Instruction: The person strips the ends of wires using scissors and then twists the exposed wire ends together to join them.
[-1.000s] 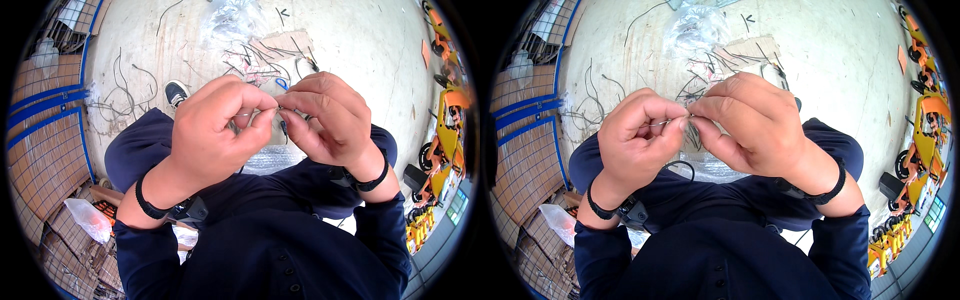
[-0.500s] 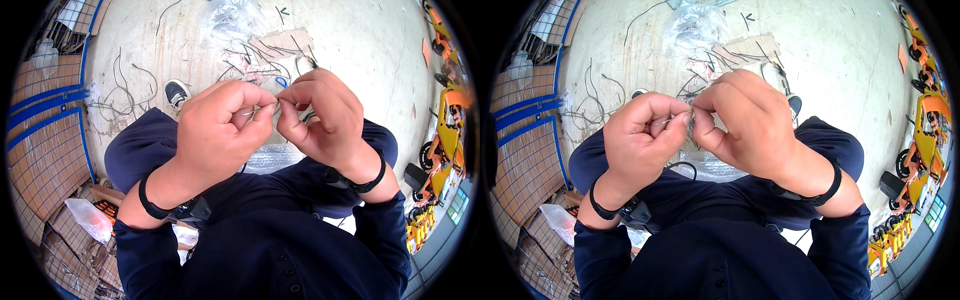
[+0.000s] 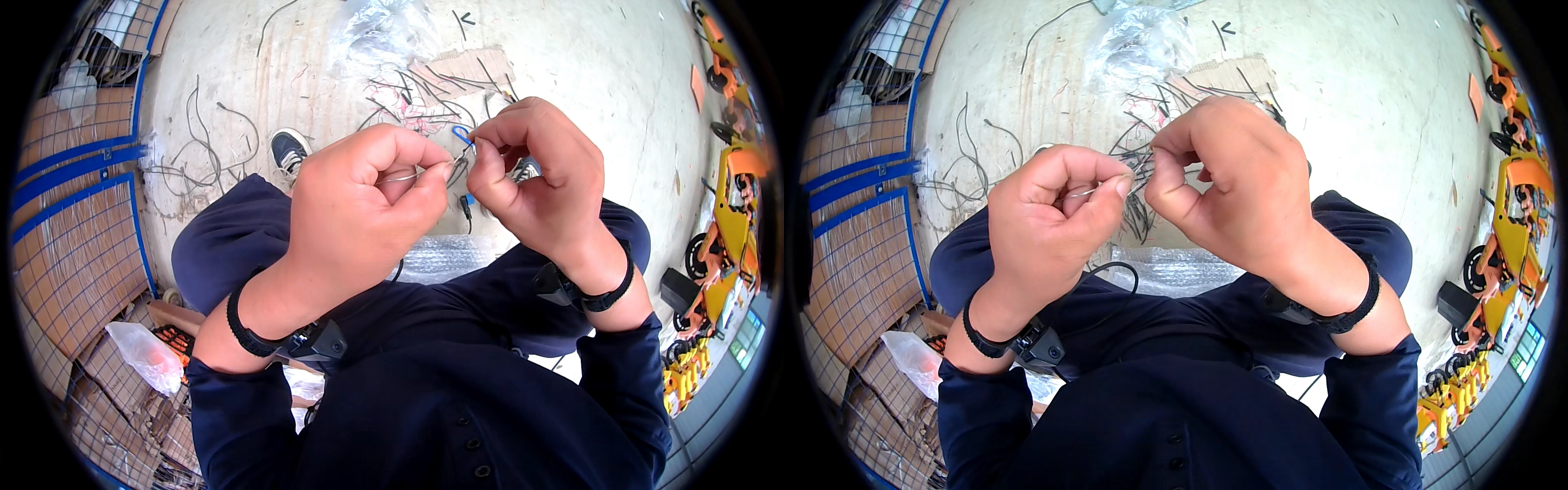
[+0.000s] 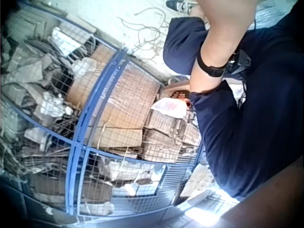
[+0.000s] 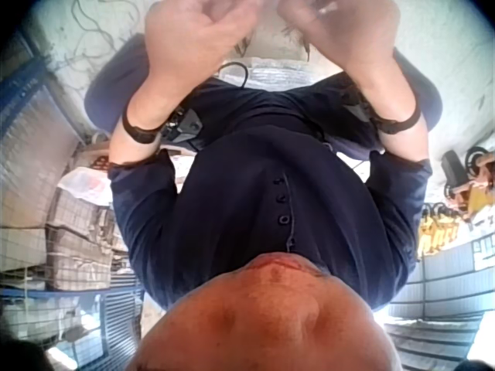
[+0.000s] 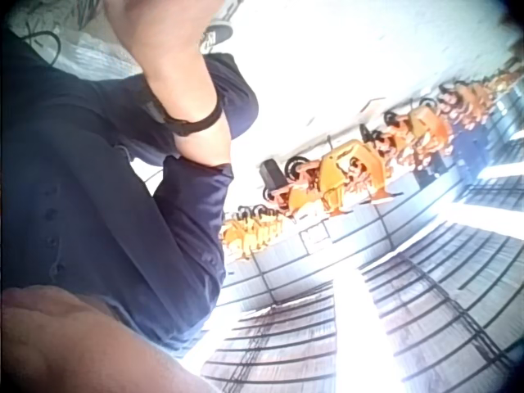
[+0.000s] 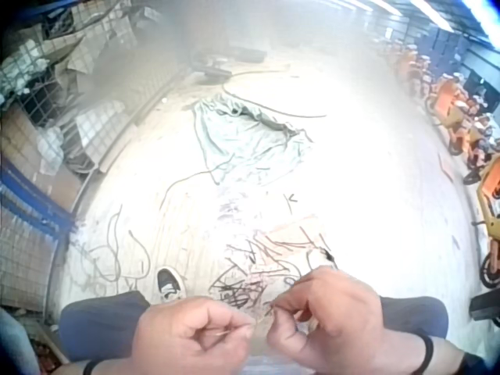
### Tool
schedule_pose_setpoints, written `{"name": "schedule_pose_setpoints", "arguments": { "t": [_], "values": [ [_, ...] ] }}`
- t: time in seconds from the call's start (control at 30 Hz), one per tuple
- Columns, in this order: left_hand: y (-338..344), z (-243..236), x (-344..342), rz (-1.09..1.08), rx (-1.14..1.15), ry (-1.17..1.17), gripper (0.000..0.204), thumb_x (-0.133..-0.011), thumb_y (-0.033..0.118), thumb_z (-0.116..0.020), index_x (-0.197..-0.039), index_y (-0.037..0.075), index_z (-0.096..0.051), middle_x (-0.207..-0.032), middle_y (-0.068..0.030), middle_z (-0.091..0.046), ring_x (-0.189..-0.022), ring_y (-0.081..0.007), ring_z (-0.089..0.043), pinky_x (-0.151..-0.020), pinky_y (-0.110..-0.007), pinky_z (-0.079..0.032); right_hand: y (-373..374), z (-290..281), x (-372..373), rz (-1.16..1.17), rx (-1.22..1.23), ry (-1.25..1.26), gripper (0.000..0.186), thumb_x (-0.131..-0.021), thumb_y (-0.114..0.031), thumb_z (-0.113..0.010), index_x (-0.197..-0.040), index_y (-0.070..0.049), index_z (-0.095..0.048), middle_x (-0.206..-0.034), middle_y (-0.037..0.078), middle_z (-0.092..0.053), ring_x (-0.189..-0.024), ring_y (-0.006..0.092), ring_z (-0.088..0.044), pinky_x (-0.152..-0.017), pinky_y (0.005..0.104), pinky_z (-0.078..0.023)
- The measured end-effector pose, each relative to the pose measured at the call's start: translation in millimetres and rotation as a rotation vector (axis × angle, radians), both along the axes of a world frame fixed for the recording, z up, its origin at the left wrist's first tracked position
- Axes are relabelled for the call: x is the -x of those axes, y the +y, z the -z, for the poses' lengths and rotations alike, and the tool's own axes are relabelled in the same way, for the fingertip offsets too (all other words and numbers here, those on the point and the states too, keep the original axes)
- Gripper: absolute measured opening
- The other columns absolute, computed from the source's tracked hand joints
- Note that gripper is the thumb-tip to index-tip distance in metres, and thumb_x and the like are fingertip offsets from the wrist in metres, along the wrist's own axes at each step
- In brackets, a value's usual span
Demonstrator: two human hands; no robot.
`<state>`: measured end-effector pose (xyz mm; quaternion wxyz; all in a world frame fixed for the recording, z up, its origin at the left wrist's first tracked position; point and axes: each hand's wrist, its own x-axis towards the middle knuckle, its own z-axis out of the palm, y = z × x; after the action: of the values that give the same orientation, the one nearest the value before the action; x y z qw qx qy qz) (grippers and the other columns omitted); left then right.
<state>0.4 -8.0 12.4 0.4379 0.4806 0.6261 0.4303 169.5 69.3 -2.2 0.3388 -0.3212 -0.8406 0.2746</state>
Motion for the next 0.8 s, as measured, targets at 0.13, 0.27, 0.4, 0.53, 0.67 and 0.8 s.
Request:
{"name": "schedule_pose_setpoints", "arguments": {
  "t": [0.13, 0.27, 0.4, 0.53, 0.67, 0.8],
  "values": [
    [-1.0, -1.7, 2.2, 0.005, 0.046, -0.083, 0.006, -0.080, -0.001, -0.068, -0.086, -0.001, -0.066, -0.065, 0.0084, -0.045, -0.059, 0.0007, -0.035, -0.051, -0.017, -0.029, 5.6, -0.9, 2.3, 0.094, -0.053, -0.017, 0.012, -0.068, 0.000, -0.069, -0.074, -0.006, -0.060, -0.069, 0.003, -0.061, -0.059, 0.0142, -0.058, -0.049, 0.0231, -0.046],
    [-4.0, -3.6, 6.9, -0.005, 0.111, -0.278, 0.007, -0.084, 0.000, -0.065, -0.090, -0.002, -0.064, -0.072, 0.0051, -0.055, -0.062, 0.0010, -0.041, -0.053, -0.016, -0.031, 20.3, -10.0, -9.4, 0.196, 0.412, 0.215, 0.005, -0.084, -0.004, -0.063, -0.087, -0.001, -0.065, -0.077, 0.001, -0.065, -0.068, 0.0052, -0.058, -0.058, 0.0190, -0.047],
    [1.2, -0.7, 9.5, 0.010, 0.130, -0.388, 0.009, -0.086, 0.002, -0.064, -0.094, -0.002, -0.063, -0.075, 0.0026, -0.059, -0.062, 0.0008, -0.043, -0.053, -0.015, -0.032, 19.5, -4.6, -12.4, 0.082, 0.443, 0.229, 0.006, -0.087, -0.006, -0.061, -0.090, -0.001, -0.063, -0.076, 0.000, -0.063, -0.066, 0.0047, -0.057, -0.059, 0.0190, -0.045],
    [4.4, -4.3, 12.0, 0.007, 0.163, -0.480, 0.012, -0.087, 0.005, -0.065, -0.096, -0.002, -0.063, -0.078, 0.0019, -0.062, -0.065, 0.0008, -0.047, -0.056, -0.016, -0.037, 14.8, -3.8, -12.4, 0.014, 0.576, 0.066, 0.010, -0.089, -0.012, -0.063, -0.088, -0.003, -0.062, -0.079, 0.001, -0.064, -0.069, 0.0075, -0.058, -0.061, 0.0206, -0.045],
    [3.8, 1.9, 21.8, 0.074, 0.167, -0.760, 0.015, -0.088, 0.007, -0.065, -0.100, -0.002, -0.063, -0.085, -0.0003, -0.065, -0.072, -0.0003, -0.053, -0.061, -0.016, -0.041, 5.2, -3.8, -3.5, -0.138, 0.662, 0.299, 0.015, -0.090, -0.014, -0.063, -0.098, -0.001, -0.063, -0.083, 0.003, -0.064, -0.073, 0.0097, -0.059, -0.066, 0.0230, -0.047],
    [4.5, 0.4, 18.3, 0.038, 0.128, -0.681, 0.016, -0.089, 0.009, -0.065, -0.101, -0.002, -0.061, -0.086, -0.0009, -0.065, -0.073, -0.0007, -0.053, -0.063, -0.016, -0.041, 6.3, -11.8, -13.1, -0.283, 0.792, 0.204, 0.013, -0.093, -0.005, -0.057, -0.103, 0.001, -0.061, -0.094, 0.005, -0.064, -0.077, 0.0076, -0.056, -0.068, 0.0210, -0.045]
  ]
}}
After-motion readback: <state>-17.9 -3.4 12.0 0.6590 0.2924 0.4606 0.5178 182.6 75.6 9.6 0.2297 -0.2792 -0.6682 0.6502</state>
